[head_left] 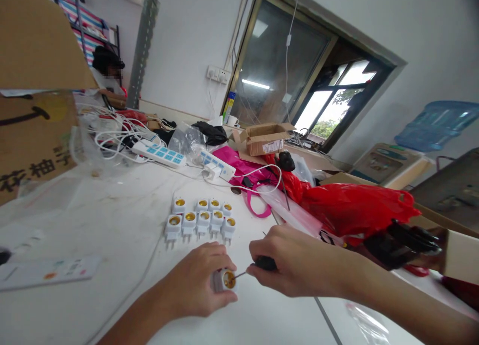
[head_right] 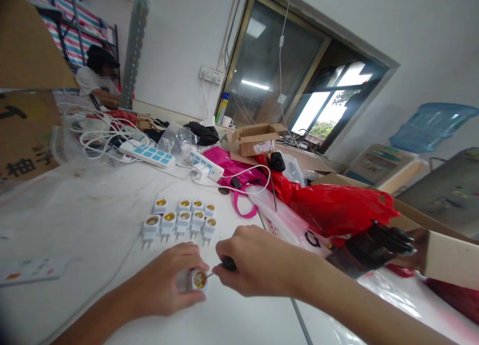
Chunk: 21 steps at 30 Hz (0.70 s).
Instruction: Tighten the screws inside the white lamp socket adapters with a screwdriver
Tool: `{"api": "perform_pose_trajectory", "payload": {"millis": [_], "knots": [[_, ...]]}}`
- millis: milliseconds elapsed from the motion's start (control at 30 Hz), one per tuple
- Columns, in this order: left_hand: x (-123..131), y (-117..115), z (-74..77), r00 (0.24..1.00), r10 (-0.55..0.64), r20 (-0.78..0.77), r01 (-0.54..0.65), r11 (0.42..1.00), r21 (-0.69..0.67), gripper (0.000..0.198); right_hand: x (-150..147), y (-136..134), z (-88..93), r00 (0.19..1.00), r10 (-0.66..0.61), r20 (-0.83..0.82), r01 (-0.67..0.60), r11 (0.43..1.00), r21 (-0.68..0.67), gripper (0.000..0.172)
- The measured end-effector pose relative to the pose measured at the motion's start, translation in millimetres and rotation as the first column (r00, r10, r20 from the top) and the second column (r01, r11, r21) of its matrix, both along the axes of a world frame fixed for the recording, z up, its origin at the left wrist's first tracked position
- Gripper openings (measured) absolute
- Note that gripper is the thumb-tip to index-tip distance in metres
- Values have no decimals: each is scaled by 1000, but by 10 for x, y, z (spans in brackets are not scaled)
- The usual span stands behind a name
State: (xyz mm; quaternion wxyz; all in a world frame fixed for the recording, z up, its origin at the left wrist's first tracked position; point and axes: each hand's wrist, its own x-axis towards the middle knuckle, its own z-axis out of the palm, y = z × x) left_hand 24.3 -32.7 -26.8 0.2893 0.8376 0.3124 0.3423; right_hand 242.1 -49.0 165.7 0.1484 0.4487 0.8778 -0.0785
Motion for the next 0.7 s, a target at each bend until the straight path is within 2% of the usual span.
{"api": "perform_pose_trajectory", "payload": {"millis": [233,533,700], "knots": [[-6,-2,-43,1000,1,17,-2,1000,19,44,-53,33,-72,998,62,7,-62,998,12,25],[-3,15,-11,1000,-9,-1,9,1000,-13,43,-231,11,29,985,144,99,-146,989,16,21],[1,16,-14,1000,-12,10,13,1000,-11,43,-271,11,40,977,174,122,-180,983,42,26]]}}
